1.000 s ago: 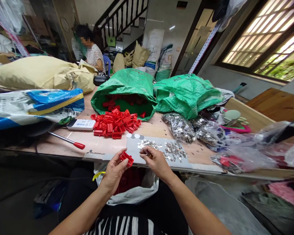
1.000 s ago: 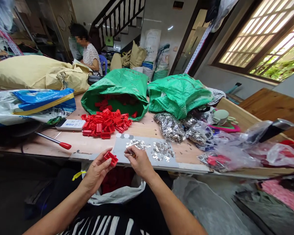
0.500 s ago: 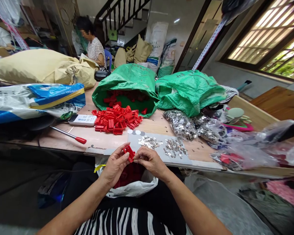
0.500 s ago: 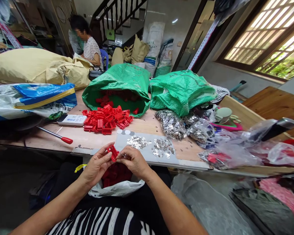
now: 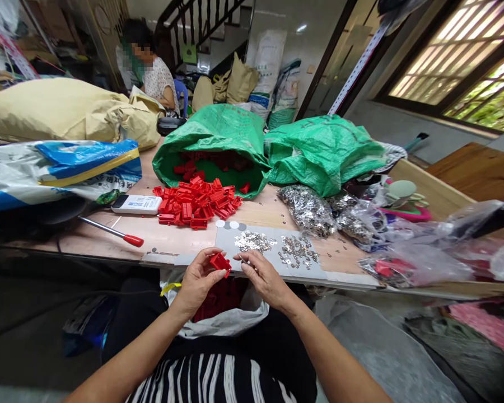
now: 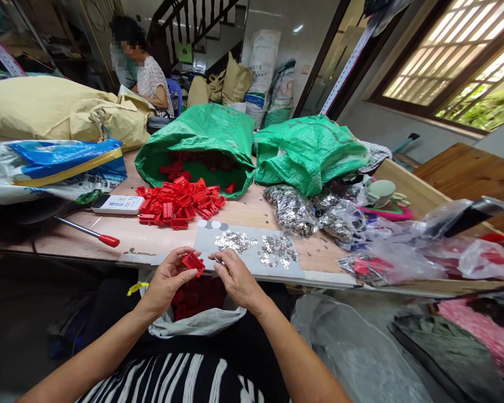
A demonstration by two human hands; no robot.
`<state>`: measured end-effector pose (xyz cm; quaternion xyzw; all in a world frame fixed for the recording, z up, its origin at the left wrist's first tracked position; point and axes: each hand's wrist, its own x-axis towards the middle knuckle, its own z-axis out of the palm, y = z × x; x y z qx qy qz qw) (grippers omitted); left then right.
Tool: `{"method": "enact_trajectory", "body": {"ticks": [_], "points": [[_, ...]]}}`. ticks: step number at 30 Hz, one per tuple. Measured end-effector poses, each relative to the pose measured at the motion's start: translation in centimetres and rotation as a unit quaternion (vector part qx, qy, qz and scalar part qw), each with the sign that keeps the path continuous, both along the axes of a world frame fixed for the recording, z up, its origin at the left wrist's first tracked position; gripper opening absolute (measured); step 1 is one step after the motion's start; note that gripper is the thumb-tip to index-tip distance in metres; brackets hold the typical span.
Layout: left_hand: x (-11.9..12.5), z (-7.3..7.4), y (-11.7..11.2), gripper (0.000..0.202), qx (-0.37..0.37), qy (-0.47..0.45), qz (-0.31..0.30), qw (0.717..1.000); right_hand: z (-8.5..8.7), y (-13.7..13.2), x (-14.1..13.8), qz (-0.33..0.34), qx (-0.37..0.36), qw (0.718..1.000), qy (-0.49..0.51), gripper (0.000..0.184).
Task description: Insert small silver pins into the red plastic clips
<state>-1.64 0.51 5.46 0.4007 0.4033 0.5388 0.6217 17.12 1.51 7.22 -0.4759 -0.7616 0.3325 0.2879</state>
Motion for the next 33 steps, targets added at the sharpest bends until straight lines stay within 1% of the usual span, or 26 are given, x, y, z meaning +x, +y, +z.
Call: {"method": "enact_trajectory", "body": {"ticks": [2,4,6,8,11,15,18,22,27,30,33], "points": [[0.1,-0.7,0.4,0.034,0.045,0.077,0.015,0.996,-0.4,0.1,0.3,0.000,0.020,0.999,-0.043,0.027],[0.1,-1.4,0.9,0.031,0.081,0.157,0.029,0.984,-0.9,0.3,0.6,-0.007,0.038,0.996,-0.076,0.027],[0.0,-2.0,1.3,0.032,0.098,0.219,0.031,0.970,-1.4,0.4,0.7,-0.018,0.049,0.994,-0.100,0.025],[0.0,-2.5,1.7,0.037,0.104,0.257,0.023,0.961,-1.7,0.6,0.9,-0.022,0.049,0.992,-0.118,0.021],[-0.1,-2.7,2.1,0.043,0.112,0.275,0.006,0.955,-1.7,0.7,0.8,-0.004,0.049,0.991,-0.127,0.018],[-0.2,-2.4,2.3,0.043,0.126,0.272,-0.006,0.954,-1.7,0.8,0.6,0.026,0.052,0.991,-0.125,0.018],[-0.3,-2.3,2.4,0.042,0.131,0.285,-0.009,0.950,-1.8,0.9,0.4,0.036,0.050,0.990,-0.129,0.019],[-0.5,-2.5,2.5,0.040,0.140,0.317,-0.013,0.938,-2.2,1.0,0.4,0.034,0.050,0.990,-0.131,0.018],[-0.8,-3.1,2.5,0.039,0.158,0.331,-0.015,0.930,-2.7,1.0,0.6,0.039,0.055,0.990,-0.126,0.018],[-0.9,-3.3,2.5,0.037,0.174,0.356,-0.027,0.918,-2.8,1.0,0.5,0.038,0.055,0.990,-0.122,0.017],[-1.0,-3.4,2.5,0.035,0.196,0.379,-0.034,0.904,-2.6,0.8,0.4,0.033,0.049,0.989,-0.139,0.017]]}}
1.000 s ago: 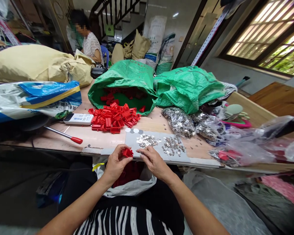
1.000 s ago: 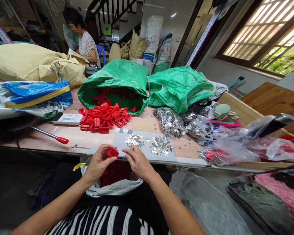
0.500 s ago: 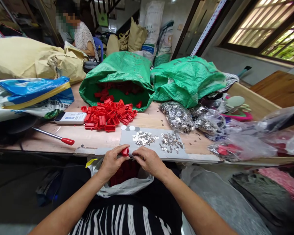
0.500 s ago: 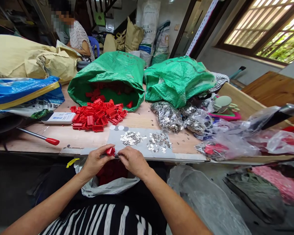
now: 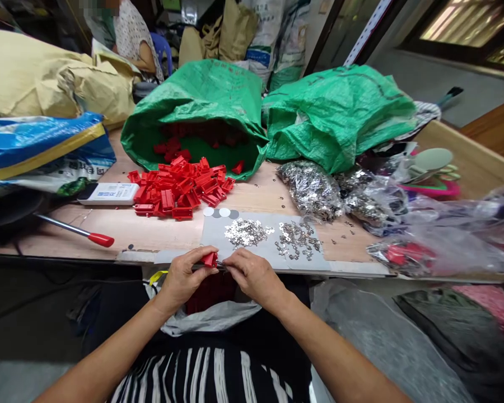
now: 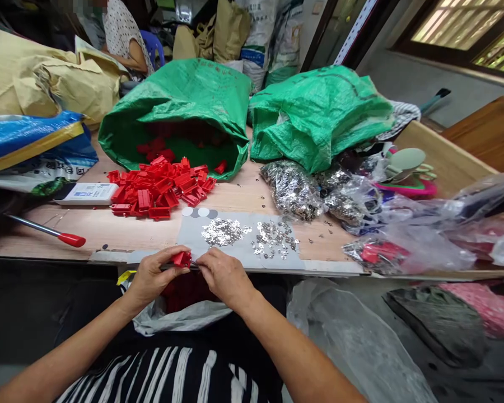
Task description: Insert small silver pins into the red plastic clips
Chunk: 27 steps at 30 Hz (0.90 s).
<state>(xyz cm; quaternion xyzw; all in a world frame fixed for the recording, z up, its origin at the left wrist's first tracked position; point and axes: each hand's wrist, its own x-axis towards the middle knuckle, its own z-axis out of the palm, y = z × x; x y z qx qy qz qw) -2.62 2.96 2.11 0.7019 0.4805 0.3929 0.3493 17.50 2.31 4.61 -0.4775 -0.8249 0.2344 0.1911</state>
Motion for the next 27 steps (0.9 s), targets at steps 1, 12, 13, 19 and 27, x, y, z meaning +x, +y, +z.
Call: {"method": "enact_trajectory", "body": {"ticks": [1,12,13,19,27], "points": [[0.0,0.0,0.0,0.035,0.007,0.007,-0.003,1.000,0.1,-0.1,-0.1,-0.001,-0.003,1.000,-0.010,0.017],[0.1,-0.3,-0.2,0.032,0.024,0.019,-0.006,1.000,1.1,-0.9,-1.8,-0.028,-0.018,0.996,-0.088,0.020],[0.1,-0.4,-0.3,0.031,0.020,0.018,-0.004,1.000,1.0,-0.8,-1.8,-0.033,-0.018,0.996,-0.078,0.020],[-0.1,-0.7,-0.2,0.032,-0.016,-0.005,-0.004,1.000,0.7,0.2,-0.8,-0.023,-0.034,0.998,0.042,0.014],[-0.3,-0.4,-0.2,0.028,-0.032,-0.033,-0.040,0.998,0.7,0.0,-0.7,-0.029,-0.038,0.998,0.043,0.011]]}}
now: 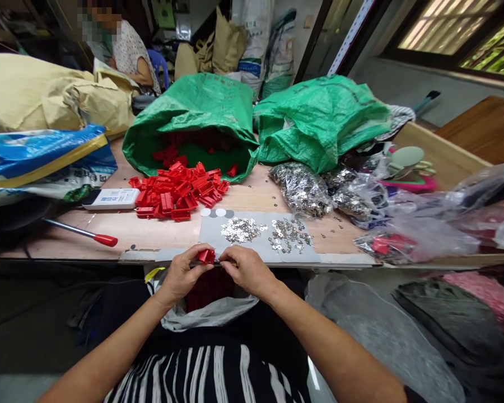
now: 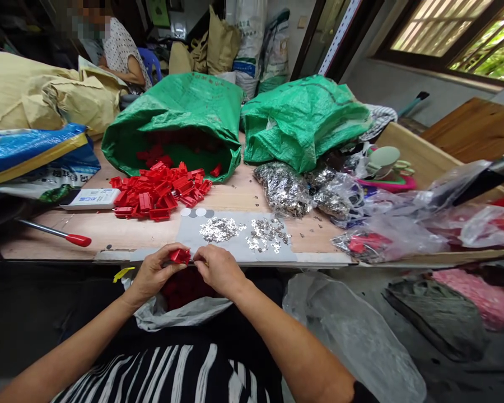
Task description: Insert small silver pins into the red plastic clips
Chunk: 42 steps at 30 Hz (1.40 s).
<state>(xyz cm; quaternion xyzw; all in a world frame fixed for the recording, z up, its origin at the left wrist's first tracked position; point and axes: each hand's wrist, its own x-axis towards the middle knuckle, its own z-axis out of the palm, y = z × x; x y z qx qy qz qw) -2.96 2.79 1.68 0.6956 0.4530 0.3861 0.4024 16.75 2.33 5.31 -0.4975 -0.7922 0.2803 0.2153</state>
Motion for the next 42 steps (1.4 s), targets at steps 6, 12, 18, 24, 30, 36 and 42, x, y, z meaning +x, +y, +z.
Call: {"method": "enact_trajectory", "body": {"ticks": [6,12,18,24,30,36,42], "points": [[-0.2,-0.3,0.1,0.032,0.023,0.031,-0.008,0.999,-0.2,0.2,0.0,0.006,-0.002,1.000,-0.010,0.013],[-0.2,-0.1,0.0,0.032,0.037,0.028,-0.020,0.999,0.1,0.1,-0.4,0.024,-0.015,0.998,-0.051,0.017],[0.2,0.1,-0.2,0.032,0.012,0.002,0.000,1.000,0.6,-0.4,-1.4,0.010,-0.016,0.995,-0.102,0.016],[0.7,0.4,-0.2,0.033,0.002,-0.023,0.027,0.999,0.6,-1.0,-1.8,-0.006,0.011,0.988,-0.153,0.016],[1.6,2.7,-1.7,0.026,-0.063,-0.137,0.103,0.983,1.0,-1.7,-0.1,-0.020,0.071,0.997,0.014,0.019],[1.7,5.2,-3.2,0.013,-0.337,-0.491,0.054,0.802,2.9,-3.3,-0.1,0.012,-0.026,0.997,0.070,0.037],[1.5,6.0,-4.0,0.013,-0.419,-0.564,0.062,0.709,4.8,-3.9,-1.6,0.027,-0.028,0.998,0.055,0.036]]}}
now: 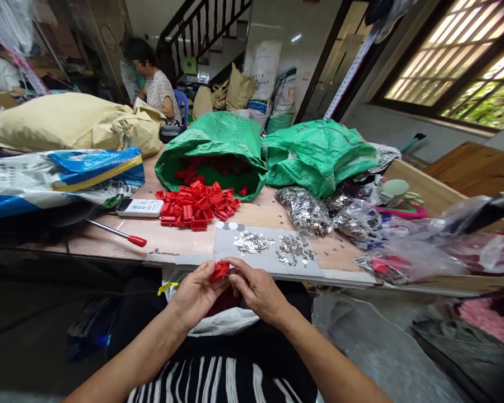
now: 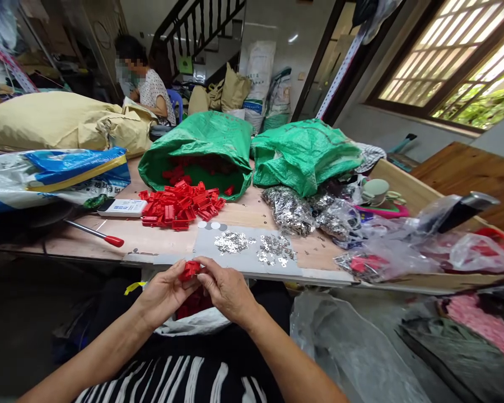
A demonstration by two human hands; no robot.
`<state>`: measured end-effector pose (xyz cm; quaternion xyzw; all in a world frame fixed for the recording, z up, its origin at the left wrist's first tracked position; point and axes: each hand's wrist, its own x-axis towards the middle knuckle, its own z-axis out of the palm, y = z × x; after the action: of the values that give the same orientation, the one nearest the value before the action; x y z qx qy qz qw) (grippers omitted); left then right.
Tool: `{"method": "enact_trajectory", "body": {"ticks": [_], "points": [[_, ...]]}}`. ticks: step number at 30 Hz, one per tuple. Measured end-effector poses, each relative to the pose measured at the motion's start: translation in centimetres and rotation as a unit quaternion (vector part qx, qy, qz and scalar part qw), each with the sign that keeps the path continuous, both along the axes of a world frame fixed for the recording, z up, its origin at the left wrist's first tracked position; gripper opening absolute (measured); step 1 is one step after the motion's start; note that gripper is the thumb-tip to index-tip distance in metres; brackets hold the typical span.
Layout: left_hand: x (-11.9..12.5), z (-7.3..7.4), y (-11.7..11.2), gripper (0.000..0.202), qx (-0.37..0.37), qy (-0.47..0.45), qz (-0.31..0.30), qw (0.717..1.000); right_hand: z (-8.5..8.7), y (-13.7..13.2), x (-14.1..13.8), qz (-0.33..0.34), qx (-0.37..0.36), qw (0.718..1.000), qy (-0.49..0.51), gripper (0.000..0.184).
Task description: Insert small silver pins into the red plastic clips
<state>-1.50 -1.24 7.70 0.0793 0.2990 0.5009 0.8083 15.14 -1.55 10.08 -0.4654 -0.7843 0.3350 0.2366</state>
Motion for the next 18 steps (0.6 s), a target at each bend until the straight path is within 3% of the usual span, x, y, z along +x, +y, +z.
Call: {"method": "enact_trajectory", "body": {"ticks": [4,9,14,18], "points": [[-0.1,0.0,-0.3,0.019,-0.013,-0.028,-0.013,0.999,0.2,0.1,-0.2,0.002,0.012,1.000,-0.007,0.033],[0.3,-0.1,-0.5,0.018,-0.024,-0.038,0.019,0.999,-0.7,0.2,-0.7,-0.047,0.054,0.997,0.011,0.028],[0.6,-0.5,-0.5,0.017,-0.051,-0.065,0.026,0.996,-1.4,0.6,-1.0,-0.059,-0.001,0.994,0.094,0.035],[0.4,-1.2,-0.6,0.013,-0.052,-0.056,0.017,0.997,-1.5,0.6,-0.9,-0.044,-0.021,0.995,0.084,0.029]]}}
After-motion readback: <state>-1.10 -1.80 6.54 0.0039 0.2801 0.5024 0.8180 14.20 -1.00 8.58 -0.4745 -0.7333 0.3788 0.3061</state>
